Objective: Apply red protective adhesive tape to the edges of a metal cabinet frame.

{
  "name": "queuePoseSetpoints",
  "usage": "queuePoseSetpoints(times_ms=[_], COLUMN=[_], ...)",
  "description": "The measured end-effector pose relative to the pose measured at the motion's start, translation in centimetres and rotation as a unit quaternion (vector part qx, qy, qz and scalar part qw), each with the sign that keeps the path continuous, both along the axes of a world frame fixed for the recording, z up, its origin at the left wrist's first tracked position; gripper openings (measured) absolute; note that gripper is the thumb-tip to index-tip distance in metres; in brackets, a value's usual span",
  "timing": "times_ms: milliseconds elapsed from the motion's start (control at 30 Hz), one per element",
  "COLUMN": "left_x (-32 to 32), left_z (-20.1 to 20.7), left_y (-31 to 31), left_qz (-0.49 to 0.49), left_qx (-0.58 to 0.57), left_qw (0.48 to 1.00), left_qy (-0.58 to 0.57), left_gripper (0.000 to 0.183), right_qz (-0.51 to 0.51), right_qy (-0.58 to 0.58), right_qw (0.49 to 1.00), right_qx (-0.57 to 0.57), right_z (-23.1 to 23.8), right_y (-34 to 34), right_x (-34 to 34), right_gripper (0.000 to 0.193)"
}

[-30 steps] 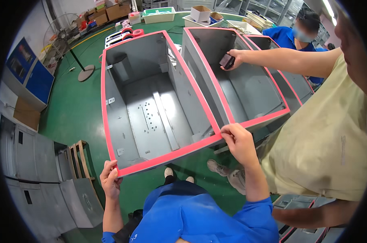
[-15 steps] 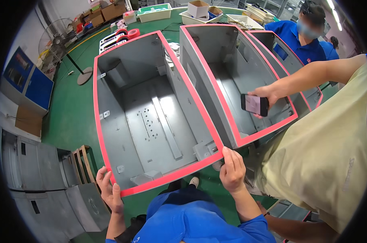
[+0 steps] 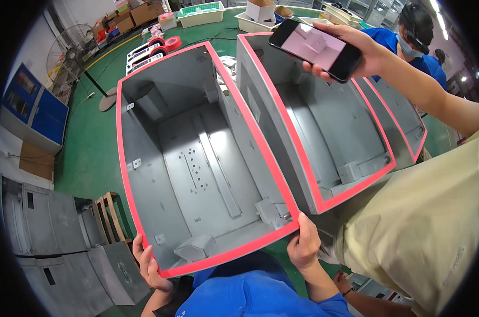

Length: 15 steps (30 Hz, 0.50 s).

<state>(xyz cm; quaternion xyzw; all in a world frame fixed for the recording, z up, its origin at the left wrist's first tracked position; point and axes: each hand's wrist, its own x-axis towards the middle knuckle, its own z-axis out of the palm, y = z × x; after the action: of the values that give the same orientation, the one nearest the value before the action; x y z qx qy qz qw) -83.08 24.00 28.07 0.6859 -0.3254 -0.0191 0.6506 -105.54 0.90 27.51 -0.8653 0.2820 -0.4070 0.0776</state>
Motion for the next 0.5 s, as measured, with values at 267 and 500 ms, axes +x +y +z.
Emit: queuePoseSetpoints(times_ms=[267,500], left_x=[-0.11,-0.29], left_z=[-0.13,-0.49], left_y=[-0.15,-0.43], left_qz=[0.014,0.021], left_qx=[-0.032,-0.067], left_qw=[0.999,0.997], left_qy=[0.016,0.033], left_gripper=[0.034,0.035], right_qz=[-0.014,-0.021], right_qy=[-0.010,-0.023], right_qw=[1.000,0.999], right_qx=[-0.004,-0.002], right_z=[-0.23,-0.17], right_y=[-0.10,-0.24], right_x=[0.32,0.65], right_gripper=[0.048,0.048])
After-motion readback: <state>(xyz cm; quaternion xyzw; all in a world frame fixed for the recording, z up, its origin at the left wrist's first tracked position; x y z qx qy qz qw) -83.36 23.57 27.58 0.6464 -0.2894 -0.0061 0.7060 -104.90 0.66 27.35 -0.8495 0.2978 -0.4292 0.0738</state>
